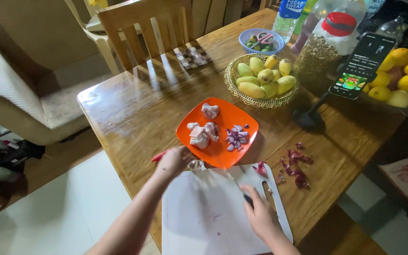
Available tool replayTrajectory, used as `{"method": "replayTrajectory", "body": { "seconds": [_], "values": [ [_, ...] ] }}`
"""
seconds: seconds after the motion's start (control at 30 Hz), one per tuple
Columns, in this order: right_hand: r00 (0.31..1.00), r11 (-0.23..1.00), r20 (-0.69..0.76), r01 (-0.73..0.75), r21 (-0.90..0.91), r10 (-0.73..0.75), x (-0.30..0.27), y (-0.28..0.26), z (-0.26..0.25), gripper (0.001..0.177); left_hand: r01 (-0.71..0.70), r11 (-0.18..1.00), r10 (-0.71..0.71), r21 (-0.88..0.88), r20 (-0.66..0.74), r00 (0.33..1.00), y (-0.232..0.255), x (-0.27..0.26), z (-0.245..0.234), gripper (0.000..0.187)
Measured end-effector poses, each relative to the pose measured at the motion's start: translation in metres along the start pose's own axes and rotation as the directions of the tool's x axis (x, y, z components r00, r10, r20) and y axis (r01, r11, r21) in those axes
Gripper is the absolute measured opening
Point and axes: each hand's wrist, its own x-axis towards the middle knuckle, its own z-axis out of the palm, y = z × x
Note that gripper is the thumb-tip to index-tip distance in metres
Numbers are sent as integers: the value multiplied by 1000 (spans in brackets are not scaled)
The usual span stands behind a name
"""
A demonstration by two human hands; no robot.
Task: Peeling garlic and a red onion, then chopping the onion on a cutting board at a dining table.
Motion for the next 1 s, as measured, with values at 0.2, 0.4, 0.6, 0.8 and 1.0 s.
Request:
{"method": "replayTrajectory", "body": {
  "seconds": [0.2,0.4,0.6,0.8,1.0],
  "values": [
    [965,952,134,-189,-242,226,-59,23,-13,29,150,986,-159,77,133,978,17,3,31,49],
    [950,929,226,-129,-348,216,-66,30,-25,39,-21,1000,22,3,-122,992,-16,-12,72,42],
    [934,885,88,-356,301,346,-12,-6,-14,38,-79,661,-60,-747,-158,986,87,-68,66,43],
    [903,445,178,-355,822,392,34,-53,-22,35,-125,759,24,-639,-165,986,181,-97,30,42],
    [903,401,140,-314,861,406,41,-45,-51,30,-13,518,255,-855,140,957,182,-78,23,34]
  ]
}}
